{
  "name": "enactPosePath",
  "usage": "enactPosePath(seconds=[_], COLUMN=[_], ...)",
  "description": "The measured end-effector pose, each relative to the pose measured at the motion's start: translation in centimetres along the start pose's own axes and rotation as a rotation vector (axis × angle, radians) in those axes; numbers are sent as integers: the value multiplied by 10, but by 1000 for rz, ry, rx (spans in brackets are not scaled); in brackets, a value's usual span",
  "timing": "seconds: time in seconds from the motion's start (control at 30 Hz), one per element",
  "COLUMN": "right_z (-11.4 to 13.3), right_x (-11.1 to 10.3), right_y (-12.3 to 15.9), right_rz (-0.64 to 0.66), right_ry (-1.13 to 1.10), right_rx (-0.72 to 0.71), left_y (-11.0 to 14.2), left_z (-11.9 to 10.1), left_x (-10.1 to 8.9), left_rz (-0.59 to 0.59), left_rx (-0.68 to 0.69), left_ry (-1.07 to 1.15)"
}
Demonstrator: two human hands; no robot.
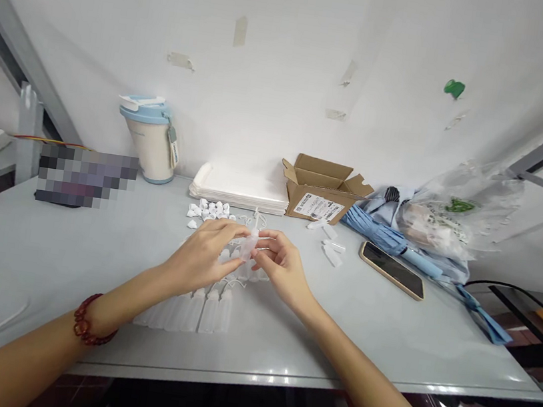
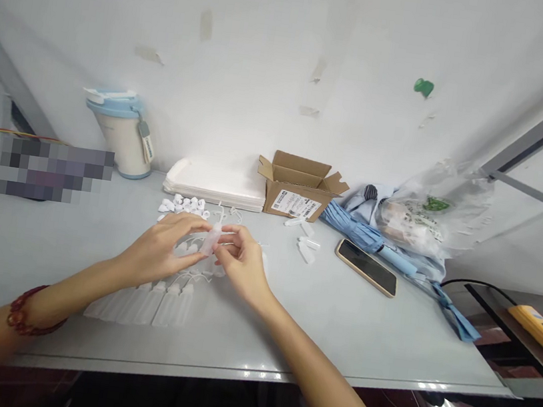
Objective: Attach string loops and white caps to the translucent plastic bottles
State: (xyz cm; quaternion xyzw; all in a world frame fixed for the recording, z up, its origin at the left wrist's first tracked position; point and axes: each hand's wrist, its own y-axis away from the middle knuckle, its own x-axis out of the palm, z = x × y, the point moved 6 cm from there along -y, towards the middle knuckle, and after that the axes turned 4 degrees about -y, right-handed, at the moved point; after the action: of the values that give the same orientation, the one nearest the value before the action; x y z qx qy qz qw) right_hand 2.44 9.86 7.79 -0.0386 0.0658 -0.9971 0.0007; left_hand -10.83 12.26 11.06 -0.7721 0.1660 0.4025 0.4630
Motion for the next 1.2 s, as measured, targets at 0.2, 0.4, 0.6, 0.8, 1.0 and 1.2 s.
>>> enactPosePath(seconds=[0.2, 0.4, 0.6, 0.8, 1.0, 1.2], right_z=[1, 1, 2, 4, 4, 3], right_x=[-1, -1, 0, 0, 0, 1], right_y=[0, 1, 1, 2, 1, 1], right_rz=[-2, -2, 5, -1, 7, 12], right_ry=[2, 4, 29, 50, 45, 70], right_rx=[-19, -19, -20, -32, -47, -48], left_y=[0, 0, -1, -1, -1, 0], left_z=[0, 0, 1, 1, 0, -1], left_x=[-1, -2, -1, 0, -1, -1], left_rz=[-19, -15, 13, 22, 8, -5], left_rx=[-5, 4, -13, -7, -18, 11], left_ry=[16, 18, 27, 36, 48, 39])
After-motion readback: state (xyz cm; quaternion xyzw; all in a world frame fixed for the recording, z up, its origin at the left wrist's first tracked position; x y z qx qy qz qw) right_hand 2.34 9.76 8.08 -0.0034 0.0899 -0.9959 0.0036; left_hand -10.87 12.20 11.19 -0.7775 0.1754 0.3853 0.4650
